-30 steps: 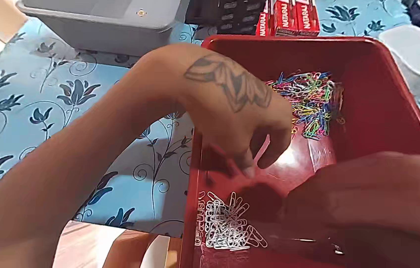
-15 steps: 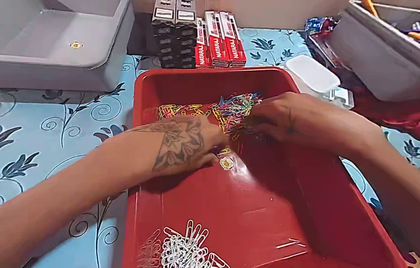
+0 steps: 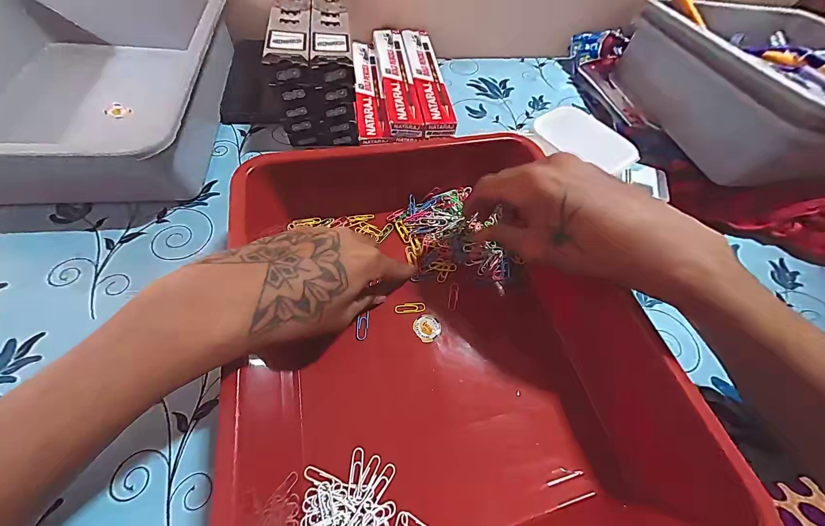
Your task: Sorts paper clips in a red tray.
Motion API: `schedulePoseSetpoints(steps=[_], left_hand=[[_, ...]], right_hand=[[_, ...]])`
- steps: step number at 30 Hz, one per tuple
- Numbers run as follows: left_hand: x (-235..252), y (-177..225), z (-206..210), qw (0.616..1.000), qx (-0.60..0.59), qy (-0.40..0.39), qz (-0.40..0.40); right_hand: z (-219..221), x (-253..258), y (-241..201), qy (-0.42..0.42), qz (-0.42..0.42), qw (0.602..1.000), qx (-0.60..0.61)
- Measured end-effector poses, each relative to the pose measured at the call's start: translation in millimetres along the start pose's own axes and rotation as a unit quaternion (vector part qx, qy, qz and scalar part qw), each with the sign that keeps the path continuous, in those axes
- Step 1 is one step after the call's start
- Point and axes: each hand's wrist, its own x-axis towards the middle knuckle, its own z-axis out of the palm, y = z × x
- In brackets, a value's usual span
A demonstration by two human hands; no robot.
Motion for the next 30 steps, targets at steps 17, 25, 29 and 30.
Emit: schedulePoseSetpoints(steps=[17,25,29,30], left_hand=[[2,7,-14,0.986,0.014,0.168,0.006],[13,23,-3,0.965,-0.044,0.253,0.047],[9,9,-8,0.976,-0.031,0.211,-0.033],[8,4,-9,0.976,-0.029,0.206,-0.057]], right_hand=[[-16,-5,-34,-0.006,0.049,0.989,0.141],[-2,1,-22,0.04,-0.053,0.953,0.296],[-13,-3,-33,0.015,0.087,0.989,0.122],[-5,-2,-19,0.036,0.057,0.995,0.079]])
